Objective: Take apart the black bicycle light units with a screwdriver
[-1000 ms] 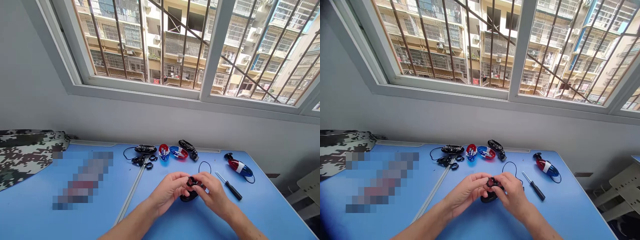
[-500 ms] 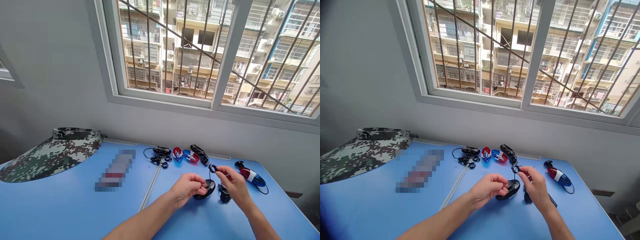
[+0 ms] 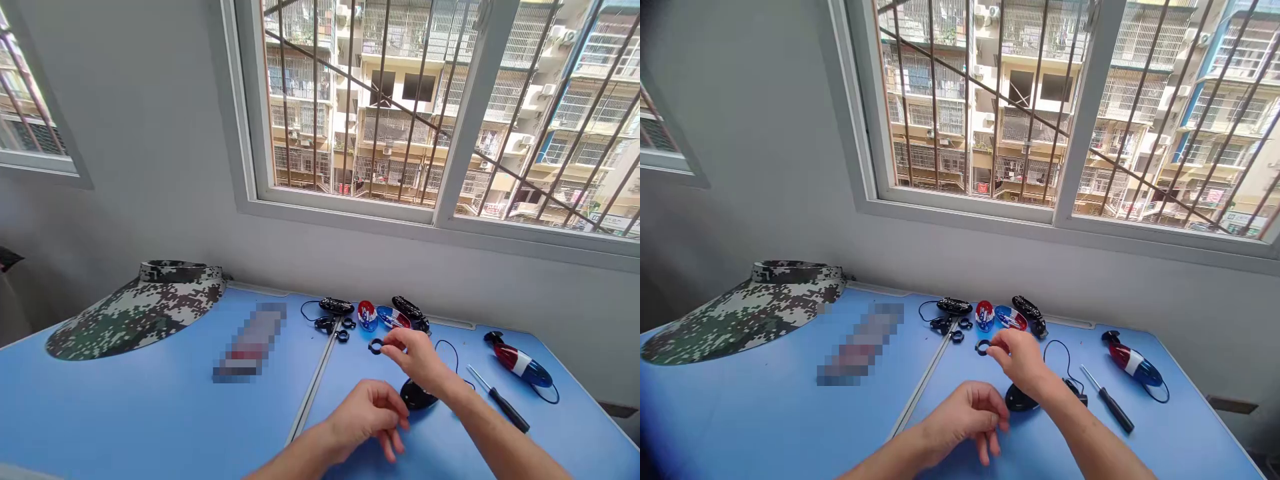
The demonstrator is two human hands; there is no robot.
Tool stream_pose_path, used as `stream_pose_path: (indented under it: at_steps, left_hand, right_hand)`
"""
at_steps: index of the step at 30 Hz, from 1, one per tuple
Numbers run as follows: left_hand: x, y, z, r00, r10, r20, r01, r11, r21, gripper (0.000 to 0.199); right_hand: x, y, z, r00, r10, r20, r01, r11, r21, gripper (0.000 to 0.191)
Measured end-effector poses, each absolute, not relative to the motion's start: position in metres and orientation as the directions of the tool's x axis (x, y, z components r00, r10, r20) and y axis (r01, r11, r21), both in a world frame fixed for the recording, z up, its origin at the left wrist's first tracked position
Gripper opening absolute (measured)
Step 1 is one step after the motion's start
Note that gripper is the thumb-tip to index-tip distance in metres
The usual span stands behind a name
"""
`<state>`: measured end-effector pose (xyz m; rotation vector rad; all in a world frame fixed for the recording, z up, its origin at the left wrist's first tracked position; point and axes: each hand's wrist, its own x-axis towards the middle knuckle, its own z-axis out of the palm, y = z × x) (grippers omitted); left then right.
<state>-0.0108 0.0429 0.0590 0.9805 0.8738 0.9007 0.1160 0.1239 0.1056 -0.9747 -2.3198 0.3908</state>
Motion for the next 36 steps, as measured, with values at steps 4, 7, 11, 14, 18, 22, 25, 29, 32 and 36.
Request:
stream_pose_path:
  at_steps: [4,7,11,14,18,22,25,29,32,36]
  left_hand:
    - [-0.015,0.038,0.050,0.559,0.801,-0.212,-0.149,0.349,0.925,0.013]
    - [-0.021,0.036,0.053,0.610,0.765,-0.208,-0.131,0.356,0.925,0.017]
    - [-0.023,0.035,0.059,0.611,0.776,-0.155,-0.191,0.335,0.923,0.022]
    - [-0.021,0.034,0.063,0.601,0.788,-0.132,-0.263,0.351,0.899,0.021]
    - [-0.018,0.034,0.068,0.580,0.808,-0.107,-0.359,0.371,0.857,0.020]
    - [-0.017,0.034,0.071,0.572,0.814,-0.100,-0.399,0.383,0.833,0.023]
    - [-0.018,0.035,0.072,0.575,0.812,-0.099,-0.401,0.385,0.831,0.024]
    - [-0.020,0.035,0.072,0.567,0.816,-0.114,-0.384,0.385,0.839,0.025]
    - [-0.022,0.035,0.072,0.547,0.826,-0.138,-0.376,0.389,0.841,0.023]
    - [-0.026,0.039,0.070,0.419,0.896,-0.149,-0.453,0.349,0.820,0.025]
  right_hand:
    - [0.069,0.126,0.090,-0.611,0.704,0.362,0.569,0.708,-0.417,0.007]
    - [0.049,0.126,0.077,-0.636,0.691,0.344,0.591,0.723,-0.359,0.006]
    - [0.038,0.127,0.061,-0.654,0.688,0.315,0.633,0.726,-0.269,0.002]
    - [0.035,0.127,0.054,-0.652,0.700,0.290,0.671,0.712,-0.210,0.002]
    - [0.033,0.128,0.050,-0.646,0.719,0.257,0.703,0.691,-0.166,0.002]
    - [0.031,0.127,0.052,-0.630,0.739,0.238,0.723,0.670,-0.168,0.003]
    - [0.031,0.124,0.052,-0.613,0.754,0.235,0.730,0.654,-0.196,0.002]
    - [0.032,0.125,0.057,-0.594,0.767,0.245,0.716,0.642,-0.273,0.008]
    - [0.039,0.132,0.070,-0.573,0.771,0.278,0.681,0.636,-0.362,0.011]
    - [0.065,0.138,0.097,-0.534,0.772,0.345,0.613,0.634,-0.471,0.015]
